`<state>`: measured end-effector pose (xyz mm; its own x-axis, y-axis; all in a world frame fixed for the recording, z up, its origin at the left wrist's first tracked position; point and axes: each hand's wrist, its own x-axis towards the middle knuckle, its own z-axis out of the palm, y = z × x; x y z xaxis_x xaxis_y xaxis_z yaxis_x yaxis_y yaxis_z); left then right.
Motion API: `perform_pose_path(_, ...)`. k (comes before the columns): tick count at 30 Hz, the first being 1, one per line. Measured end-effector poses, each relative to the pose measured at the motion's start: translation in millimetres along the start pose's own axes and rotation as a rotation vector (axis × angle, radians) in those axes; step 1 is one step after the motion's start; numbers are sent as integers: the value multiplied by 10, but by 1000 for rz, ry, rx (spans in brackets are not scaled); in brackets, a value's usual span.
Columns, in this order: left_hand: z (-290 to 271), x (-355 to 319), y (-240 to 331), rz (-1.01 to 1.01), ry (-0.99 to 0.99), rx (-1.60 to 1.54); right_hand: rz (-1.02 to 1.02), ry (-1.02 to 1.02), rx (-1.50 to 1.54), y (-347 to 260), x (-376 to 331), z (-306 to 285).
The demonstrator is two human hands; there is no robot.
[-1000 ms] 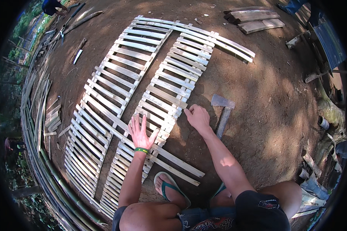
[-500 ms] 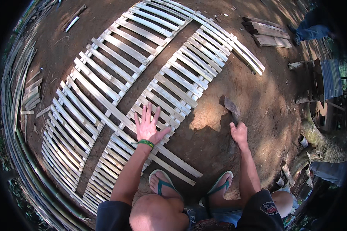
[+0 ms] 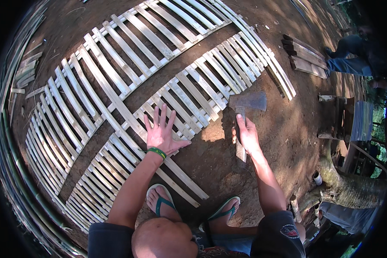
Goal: The person is assembling a bamboo lattice structure on the ground. They use a small axe to drive nails into the bamboo slats to secure them together. Another person briefly assists by hammering a nail.
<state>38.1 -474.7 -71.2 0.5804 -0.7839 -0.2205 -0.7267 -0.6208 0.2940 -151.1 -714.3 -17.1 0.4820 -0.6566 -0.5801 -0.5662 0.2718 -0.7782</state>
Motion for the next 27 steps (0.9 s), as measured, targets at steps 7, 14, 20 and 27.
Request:
perform_pose_path(7, -48, 12, 12, -15, -31, 26, 156, -210, -202, -106, -84, 61)
perform_pose_path(14, 19, 7, 50, 12, 24, 6, 64, -196, -411, -69, -55, 43)
perform_pose_path(20, 10, -23, 7, 4, 32, 54, -55, -114, -138, -230, -27, 21)
perform_pose_path(27, -10, -12, 60, -14, -35, 35, 84, -277, -622, -167, -227, 17)
